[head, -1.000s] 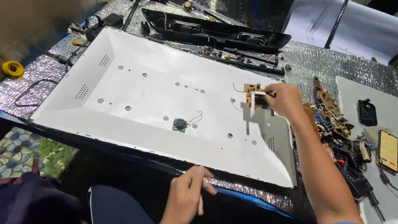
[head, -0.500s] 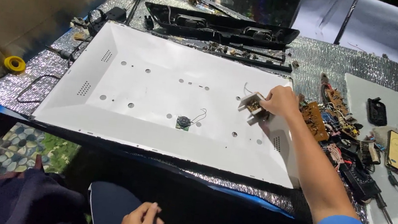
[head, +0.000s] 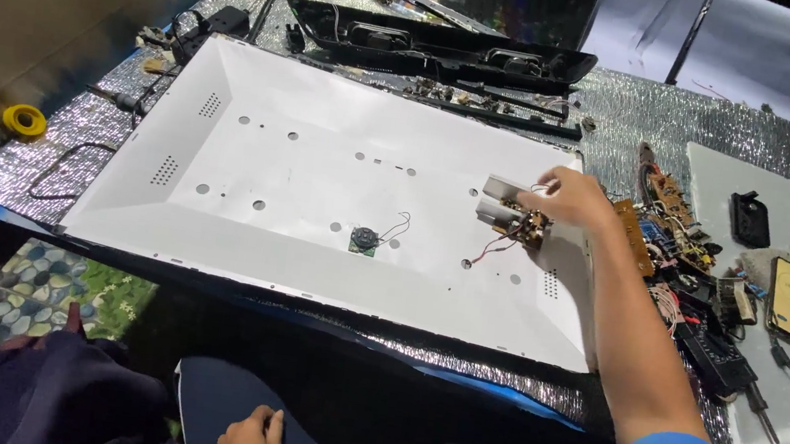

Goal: Arranging and positioning various electronic circuit boards and components onto a white plastic panel for assembly or repair.

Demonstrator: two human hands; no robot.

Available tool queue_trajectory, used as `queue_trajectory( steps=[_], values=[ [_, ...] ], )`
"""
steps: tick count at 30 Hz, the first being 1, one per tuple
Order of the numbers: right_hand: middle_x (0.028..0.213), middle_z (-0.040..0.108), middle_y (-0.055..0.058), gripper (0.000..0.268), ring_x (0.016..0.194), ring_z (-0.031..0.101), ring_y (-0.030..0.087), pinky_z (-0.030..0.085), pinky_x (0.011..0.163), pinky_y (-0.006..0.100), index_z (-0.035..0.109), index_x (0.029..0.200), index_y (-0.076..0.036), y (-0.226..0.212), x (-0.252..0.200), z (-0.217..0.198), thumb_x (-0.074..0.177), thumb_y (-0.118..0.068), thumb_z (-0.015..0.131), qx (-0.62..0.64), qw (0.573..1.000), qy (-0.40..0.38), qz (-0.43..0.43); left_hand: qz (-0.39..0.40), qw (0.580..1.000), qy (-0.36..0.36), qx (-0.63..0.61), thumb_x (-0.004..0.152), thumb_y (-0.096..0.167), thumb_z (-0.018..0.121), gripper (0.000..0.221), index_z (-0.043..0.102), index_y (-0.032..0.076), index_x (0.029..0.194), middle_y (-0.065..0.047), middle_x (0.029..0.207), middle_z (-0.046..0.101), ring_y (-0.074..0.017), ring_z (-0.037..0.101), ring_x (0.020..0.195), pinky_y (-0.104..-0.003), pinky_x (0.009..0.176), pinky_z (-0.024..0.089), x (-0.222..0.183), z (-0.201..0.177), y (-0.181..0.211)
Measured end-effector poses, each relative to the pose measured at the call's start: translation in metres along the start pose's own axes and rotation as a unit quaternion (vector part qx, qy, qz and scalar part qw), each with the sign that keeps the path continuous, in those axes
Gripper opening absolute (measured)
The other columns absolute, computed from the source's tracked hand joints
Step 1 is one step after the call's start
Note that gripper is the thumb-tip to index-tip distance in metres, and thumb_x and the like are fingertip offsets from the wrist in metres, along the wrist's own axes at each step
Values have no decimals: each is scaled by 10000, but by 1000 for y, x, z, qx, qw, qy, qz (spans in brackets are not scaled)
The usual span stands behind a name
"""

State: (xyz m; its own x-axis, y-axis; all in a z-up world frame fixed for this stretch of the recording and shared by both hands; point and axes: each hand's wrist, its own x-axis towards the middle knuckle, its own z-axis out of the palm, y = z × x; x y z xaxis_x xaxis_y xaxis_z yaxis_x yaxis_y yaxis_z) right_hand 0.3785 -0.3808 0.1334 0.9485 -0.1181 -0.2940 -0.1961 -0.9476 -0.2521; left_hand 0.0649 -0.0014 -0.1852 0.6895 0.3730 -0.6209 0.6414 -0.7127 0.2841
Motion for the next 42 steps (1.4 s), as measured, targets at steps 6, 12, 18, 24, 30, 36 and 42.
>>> queue_trajectory(
  steps=[6,12,18,24,30,36,42],
  values=[
    [1648,371,18,896,1471,413,269,363,1205,482,342,1582,-229,11,1,9,820,-444,762,-51,994,-88,-51,0,999,43,-17,1008,535,432,346,727,356,1040,8,823,784,-271,748,853,-408,767,555,11,15,-8],
    [1599,445,40,816,1449,437,255,354,1201,457,426,1540,-177,12,1,13,831,-397,765,-11,995,-50,-86,13,998,58,-36,1017,515,444,370,713,284,914,4,761,757,-256,726,790,-388,696,517,7,11,-7],
    [1639,383,45,796,1486,402,249,348,1234,486,331,1581,-239,5,-2,11,880,-152,700,29,993,-63,-93,31,991,107,-69,985,506,505,334,752,298,899,-6,675,732,-268,714,726,-403,681,521,21,29,-18],
    [1626,409,30,740,1478,411,225,379,1175,414,319,1594,-246,-9,0,4,911,-85,552,29,990,-66,-119,30,995,62,-70,996,506,462,383,715,259,851,8,695,733,-263,714,779,-402,718,512,12,11,-13],
    [1122,740,127,260,883,651,265,518,721,394,726,1145,-59,-8,37,31,958,-138,564,-35,992,16,-118,36,994,50,-94,1012,500,491,391,719,239,831,21,619,671,-227,692,690,-376,668,486,13,6,-12],
    [1151,726,232,316,618,750,272,645,485,295,667,1273,-11,-64,30,36,989,70,553,51,981,24,-185,25,991,73,-112,984,488,494,367,733,250,838,7,667,747,-259,729,770,-393,744,536,4,6,-7],
    [1050,796,97,320,940,732,282,574,891,424,763,1159,-99,-122,94,82,878,49,722,2,895,122,-430,43,990,70,-113,991,475,471,381,694,222,813,-7,697,755,-296,725,829,-427,767,513,0,-3,-4]
  ],
)
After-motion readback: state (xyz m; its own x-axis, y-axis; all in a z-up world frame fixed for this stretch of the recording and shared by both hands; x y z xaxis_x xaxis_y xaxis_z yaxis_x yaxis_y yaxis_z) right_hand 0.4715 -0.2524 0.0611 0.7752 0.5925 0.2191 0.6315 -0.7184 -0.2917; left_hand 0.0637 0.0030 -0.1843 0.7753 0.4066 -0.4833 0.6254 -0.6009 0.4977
